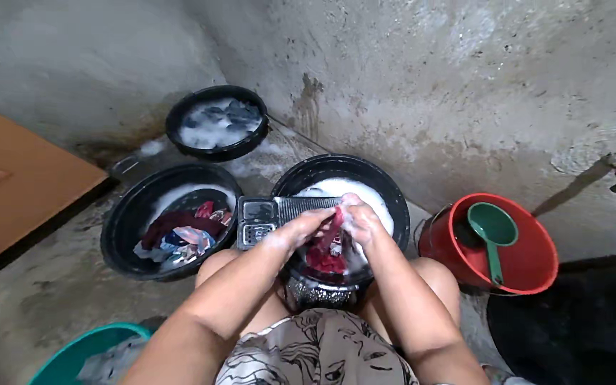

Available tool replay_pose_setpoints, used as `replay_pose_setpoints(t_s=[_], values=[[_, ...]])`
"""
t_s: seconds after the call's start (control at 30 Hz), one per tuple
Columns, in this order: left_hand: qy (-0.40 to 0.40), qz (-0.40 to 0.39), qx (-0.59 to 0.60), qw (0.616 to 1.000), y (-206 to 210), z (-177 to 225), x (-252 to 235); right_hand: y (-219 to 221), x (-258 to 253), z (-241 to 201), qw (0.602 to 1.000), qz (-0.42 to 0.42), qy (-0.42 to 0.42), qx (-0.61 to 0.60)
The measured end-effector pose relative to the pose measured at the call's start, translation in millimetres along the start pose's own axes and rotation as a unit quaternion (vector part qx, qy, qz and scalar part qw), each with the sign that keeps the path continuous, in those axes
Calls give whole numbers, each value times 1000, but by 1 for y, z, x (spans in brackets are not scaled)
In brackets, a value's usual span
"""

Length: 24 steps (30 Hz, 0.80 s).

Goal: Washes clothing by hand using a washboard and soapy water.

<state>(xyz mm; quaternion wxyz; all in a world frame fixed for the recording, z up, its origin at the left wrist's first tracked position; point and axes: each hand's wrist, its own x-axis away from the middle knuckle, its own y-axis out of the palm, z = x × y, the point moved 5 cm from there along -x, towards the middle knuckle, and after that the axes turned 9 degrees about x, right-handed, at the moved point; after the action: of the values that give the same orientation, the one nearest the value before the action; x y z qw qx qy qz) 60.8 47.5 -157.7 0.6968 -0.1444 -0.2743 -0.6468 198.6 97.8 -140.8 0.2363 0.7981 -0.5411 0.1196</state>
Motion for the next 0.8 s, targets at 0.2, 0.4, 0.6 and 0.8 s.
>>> replay_pose_setpoints(t_s=[0.2, 0.4, 0.6, 0.8], values=[[133, -46, 67, 988, 2, 10, 6, 7, 14, -10, 999, 8, -29, 25], [55, 12, -84, 995, 3, 6, 29, 48, 39, -25, 984, -134, -97, 69], [76, 131, 135, 979, -23, 1, 17, 56, 35, -16, 904, -195, -70, 374], [107, 3, 133, 985, 4, 15, 18, 55, 3, -10, 743, -182, -75, 639]])
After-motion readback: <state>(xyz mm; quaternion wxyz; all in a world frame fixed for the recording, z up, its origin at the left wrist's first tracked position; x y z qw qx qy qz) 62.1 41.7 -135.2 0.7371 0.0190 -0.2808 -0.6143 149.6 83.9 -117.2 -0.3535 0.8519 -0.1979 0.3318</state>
